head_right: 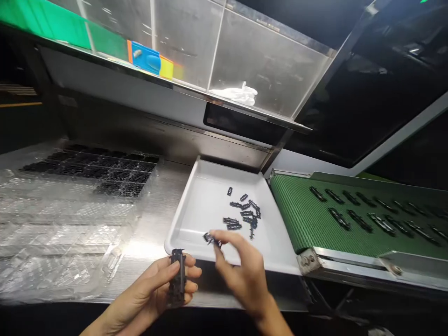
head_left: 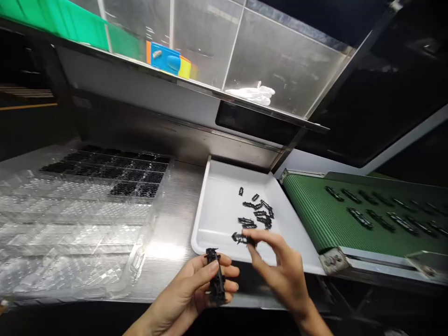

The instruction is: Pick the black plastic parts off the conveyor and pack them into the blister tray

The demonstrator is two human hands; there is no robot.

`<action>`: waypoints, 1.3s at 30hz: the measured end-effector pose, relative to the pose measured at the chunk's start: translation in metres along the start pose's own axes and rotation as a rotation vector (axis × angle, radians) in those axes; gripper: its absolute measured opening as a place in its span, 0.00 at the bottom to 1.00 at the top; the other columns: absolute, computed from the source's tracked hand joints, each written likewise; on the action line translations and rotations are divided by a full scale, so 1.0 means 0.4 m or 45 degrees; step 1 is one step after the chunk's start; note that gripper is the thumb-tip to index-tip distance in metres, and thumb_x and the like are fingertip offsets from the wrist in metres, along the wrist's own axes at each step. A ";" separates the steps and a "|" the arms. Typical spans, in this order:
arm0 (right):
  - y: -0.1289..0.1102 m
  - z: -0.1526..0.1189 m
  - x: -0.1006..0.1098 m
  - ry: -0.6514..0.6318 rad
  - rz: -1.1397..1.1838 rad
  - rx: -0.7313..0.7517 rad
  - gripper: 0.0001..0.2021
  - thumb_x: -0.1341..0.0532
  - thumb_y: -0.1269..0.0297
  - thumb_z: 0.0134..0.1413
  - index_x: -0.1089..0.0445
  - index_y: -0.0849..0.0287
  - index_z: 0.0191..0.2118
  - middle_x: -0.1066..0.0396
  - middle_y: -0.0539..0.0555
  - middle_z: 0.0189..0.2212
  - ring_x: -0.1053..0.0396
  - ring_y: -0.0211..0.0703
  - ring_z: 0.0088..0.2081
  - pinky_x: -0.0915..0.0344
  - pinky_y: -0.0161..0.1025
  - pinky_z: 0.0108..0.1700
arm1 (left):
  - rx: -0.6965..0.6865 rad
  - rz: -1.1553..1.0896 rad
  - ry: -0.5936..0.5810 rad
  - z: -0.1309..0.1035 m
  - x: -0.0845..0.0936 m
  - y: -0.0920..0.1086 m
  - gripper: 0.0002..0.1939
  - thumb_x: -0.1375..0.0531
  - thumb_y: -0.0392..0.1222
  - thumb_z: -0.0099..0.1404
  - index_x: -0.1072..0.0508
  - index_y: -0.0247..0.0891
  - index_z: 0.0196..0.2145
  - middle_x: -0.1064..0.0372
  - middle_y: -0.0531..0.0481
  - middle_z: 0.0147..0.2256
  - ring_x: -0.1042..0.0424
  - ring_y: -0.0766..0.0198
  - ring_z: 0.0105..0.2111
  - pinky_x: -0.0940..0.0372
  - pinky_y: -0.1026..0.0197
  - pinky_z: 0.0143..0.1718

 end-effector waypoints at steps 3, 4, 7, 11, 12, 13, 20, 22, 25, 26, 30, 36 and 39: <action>-0.170 -0.081 0.048 0.254 0.038 0.476 0.16 0.42 0.82 0.57 0.34 0.65 0.50 0.22 0.60 0.41 0.24 0.45 0.47 0.25 0.39 0.49 | 0.033 0.056 -0.020 0.012 -0.012 -0.021 0.18 0.31 0.49 0.58 0.22 0.37 0.43 0.23 0.43 0.43 0.26 0.58 0.41 0.32 0.60 0.43; -0.198 -0.102 0.045 0.253 0.024 0.575 0.14 0.43 0.82 0.58 0.33 0.68 0.49 0.22 0.62 0.40 0.25 0.46 0.49 0.24 0.41 0.49 | 0.052 0.079 -0.033 0.017 -0.017 -0.028 0.19 0.31 0.50 0.57 0.22 0.38 0.43 0.24 0.44 0.43 0.27 0.58 0.42 0.32 0.60 0.43; -0.219 -0.133 0.028 0.143 0.012 0.672 0.08 0.46 0.77 0.63 0.31 0.68 0.43 0.21 0.62 0.39 0.28 0.48 0.53 0.26 0.43 0.53 | 0.093 0.165 -0.040 0.027 -0.024 -0.045 0.21 0.30 0.52 0.55 0.21 0.39 0.44 0.24 0.46 0.41 0.29 0.60 0.42 0.33 0.63 0.42; -0.205 -0.146 0.032 -0.005 0.002 0.536 0.04 0.42 0.70 0.62 0.29 0.59 0.39 0.21 0.54 0.40 0.28 0.43 0.52 0.31 0.39 0.58 | 0.034 0.362 -0.033 0.027 -0.034 -0.040 0.20 0.29 0.51 0.54 0.21 0.40 0.42 0.25 0.48 0.41 0.30 0.59 0.43 0.35 0.64 0.41; -0.202 -0.148 0.044 0.006 -0.022 0.476 0.04 0.40 0.68 0.60 0.30 0.58 0.41 0.21 0.54 0.42 0.28 0.43 0.52 0.32 0.39 0.59 | 0.004 0.431 -0.052 0.024 -0.041 -0.037 0.19 0.29 0.50 0.54 0.21 0.40 0.42 0.25 0.48 0.40 0.30 0.59 0.42 0.35 0.64 0.40; -0.199 -0.151 0.057 0.013 -0.060 0.411 0.09 0.37 0.64 0.59 0.31 0.57 0.45 0.23 0.56 0.45 0.29 0.44 0.53 0.34 0.41 0.60 | -0.021 0.500 -0.084 0.019 -0.051 -0.037 0.19 0.29 0.50 0.54 0.21 0.40 0.42 0.25 0.48 0.39 0.30 0.59 0.41 0.35 0.64 0.39; -0.223 -0.208 0.077 -0.191 0.043 0.130 0.35 0.34 0.51 0.54 0.45 0.54 0.64 0.30 0.59 0.54 0.33 0.48 0.56 0.34 0.44 0.59 | 0.041 0.522 -0.335 -0.072 -0.096 -0.114 0.18 0.31 0.49 0.57 0.21 0.39 0.43 0.23 0.47 0.36 0.28 0.60 0.37 0.35 0.63 0.39; -0.226 -0.241 0.081 -0.115 0.202 0.026 0.39 0.32 0.48 0.50 0.46 0.51 0.64 0.31 0.58 0.54 0.33 0.47 0.56 0.35 0.41 0.59 | 0.104 0.416 -0.359 -0.101 -0.093 -0.148 0.17 0.31 0.49 0.56 0.21 0.39 0.42 0.23 0.46 0.37 0.26 0.59 0.38 0.33 0.61 0.41; -0.234 -0.291 0.070 -0.042 0.293 -0.066 0.43 0.30 0.48 0.45 0.48 0.47 0.65 0.31 0.55 0.54 0.35 0.47 0.57 0.37 0.41 0.60 | 0.179 0.355 -0.423 -0.131 -0.091 -0.192 0.18 0.31 0.48 0.56 0.21 0.39 0.43 0.23 0.44 0.38 0.25 0.58 0.40 0.32 0.62 0.39; -0.239 -0.304 0.065 -0.038 0.293 -0.078 0.44 0.29 0.49 0.44 0.47 0.47 0.65 0.31 0.55 0.54 0.35 0.47 0.57 0.38 0.42 0.61 | 0.200 0.363 -0.452 -0.137 -0.090 -0.203 0.18 0.31 0.48 0.56 0.21 0.39 0.44 0.23 0.43 0.39 0.25 0.57 0.40 0.32 0.63 0.39; -0.251 -0.325 0.054 -0.053 0.270 -0.080 0.48 0.26 0.51 0.37 0.47 0.47 0.64 0.31 0.56 0.53 0.34 0.50 0.57 0.37 0.43 0.60 | 0.242 0.395 -0.540 -0.142 -0.092 -0.218 0.19 0.31 0.48 0.57 0.22 0.37 0.45 0.23 0.43 0.39 0.26 0.58 0.41 0.33 0.62 0.42; -0.220 -0.294 0.042 -0.108 0.130 -0.091 0.46 0.26 0.50 0.38 0.45 0.47 0.63 0.30 0.55 0.53 0.34 0.50 0.57 0.36 0.43 0.60 | 0.281 0.494 -0.619 -0.100 -0.117 -0.196 0.22 0.30 0.52 0.54 0.21 0.37 0.42 0.25 0.46 0.34 0.27 0.60 0.37 0.35 0.66 0.36; -0.200 -0.252 0.031 -0.189 0.115 -0.043 0.44 0.28 0.51 0.44 0.49 0.47 0.64 0.29 0.55 0.53 0.35 0.48 0.59 0.39 0.44 0.62 | 0.211 0.576 -0.650 -0.055 -0.125 -0.173 0.20 0.30 0.54 0.52 0.20 0.37 0.36 0.26 0.48 0.32 0.29 0.60 0.34 0.36 0.64 0.36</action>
Point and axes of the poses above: each hand's wrist, its own z-axis towards the middle knuckle, its own x-axis out of the back of the hand, y = z × x, the point moved 9 cm from there along z, towards the middle knuckle
